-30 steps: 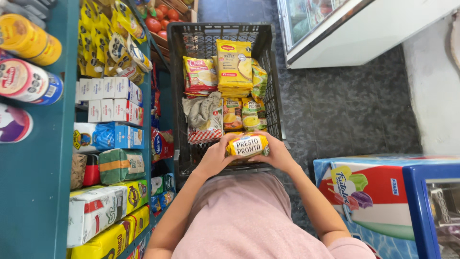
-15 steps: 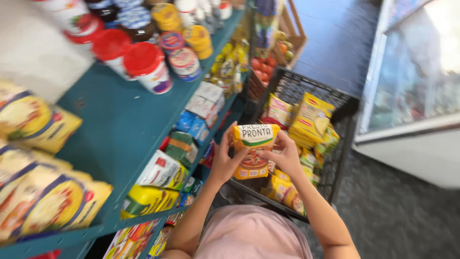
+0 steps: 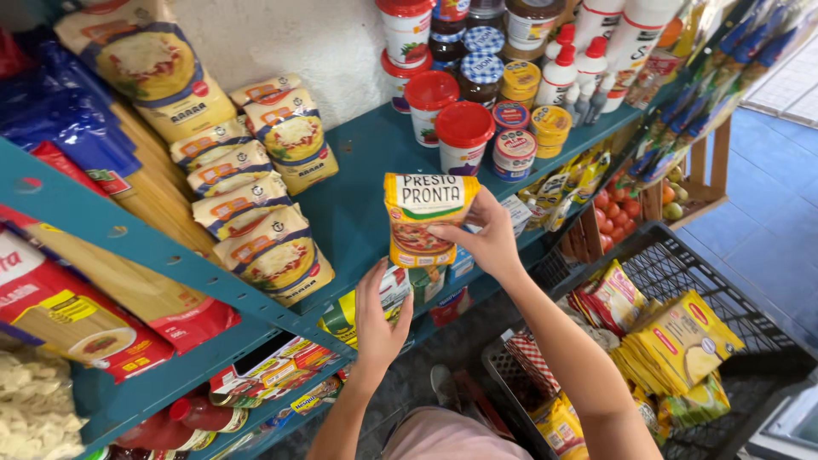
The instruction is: The person repeatedly picks up packages of instant noodles from a black plastic crate, turns them over to inspect the packaging, and places them onto a blue metal shelf. The person handles multiple yellow and red noodle packages one at a time, organizing them in rows on the shelf.
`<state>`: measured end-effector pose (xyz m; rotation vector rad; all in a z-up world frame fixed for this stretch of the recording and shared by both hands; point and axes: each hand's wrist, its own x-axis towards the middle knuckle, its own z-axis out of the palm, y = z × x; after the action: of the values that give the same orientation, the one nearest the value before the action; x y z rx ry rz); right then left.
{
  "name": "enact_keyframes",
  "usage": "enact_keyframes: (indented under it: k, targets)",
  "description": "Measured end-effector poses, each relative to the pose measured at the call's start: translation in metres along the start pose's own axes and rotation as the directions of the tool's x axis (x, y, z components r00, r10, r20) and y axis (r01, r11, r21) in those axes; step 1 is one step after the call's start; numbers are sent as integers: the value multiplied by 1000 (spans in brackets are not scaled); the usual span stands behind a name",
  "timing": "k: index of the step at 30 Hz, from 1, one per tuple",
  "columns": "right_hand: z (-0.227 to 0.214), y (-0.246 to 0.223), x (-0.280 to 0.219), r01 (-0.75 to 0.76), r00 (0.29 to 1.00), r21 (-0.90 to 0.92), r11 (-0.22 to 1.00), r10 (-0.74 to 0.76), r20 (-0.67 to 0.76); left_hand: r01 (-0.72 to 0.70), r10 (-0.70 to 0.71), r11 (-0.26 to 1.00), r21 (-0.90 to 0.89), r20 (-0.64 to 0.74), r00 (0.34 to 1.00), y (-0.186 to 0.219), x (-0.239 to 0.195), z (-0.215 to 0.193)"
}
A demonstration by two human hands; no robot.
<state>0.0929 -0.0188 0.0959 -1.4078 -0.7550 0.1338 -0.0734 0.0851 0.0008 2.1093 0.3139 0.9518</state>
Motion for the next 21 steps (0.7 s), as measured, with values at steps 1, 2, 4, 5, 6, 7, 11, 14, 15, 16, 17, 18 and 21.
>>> enact_keyframes:
  k: [1,2,4,5,6,7,11,14,15,16,17,18,21]
  targets:
    - [12,-1,9,3,1000,21,1000,-4,31,-27,29,994,103,-15,999,-7,-3,-2]
    - [21,3,17,7,999,27,1000,-8,45,-23,27,994,111,-27,999,-9,-4,-6]
    - [40,11,34,65,995,93,994,-71,63,-110,116,944,312,0,993,-13,-4,-15]
    - [49,8,43,70,994,100,993,-78,73,-106,116,941,321,-11,993,-18,-4,-17]
    - [56,5,51,97,992,110,989,-106,75,-132,139,907,400,11,990,-23,-3,-19]
    - [63,2,59,124,988,119,985,-133,76,-157,159,865,476,35,987,-28,-3,-20]
    - [85,0,86,153,981,132,979,-167,100,-267,288,695,667,82,954,-69,-11,2]
    - [105,-12,105,181,975,172,968,-200,99,-223,406,685,694,-109,907,-97,-14,29]
    - [113,-16,112,208,970,213,955,-229,79,-185,453,665,723,-194,870,-109,-13,39]
    - [122,-21,119,234,964,256,938,-257,61,-141,500,645,751,-275,821,-121,-12,48]
    - [129,-26,124,234,963,261,937,-260,70,-132,499,642,755,-281,820,-128,-11,52]
    - [138,-33,130,254,957,280,926,-282,63,-128,563,591,797,-294,773,-137,-6,54]
    - [156,-60,145,331,921,277,902,-373,115,-173,634,545,821,-268,726,-149,-1,52]
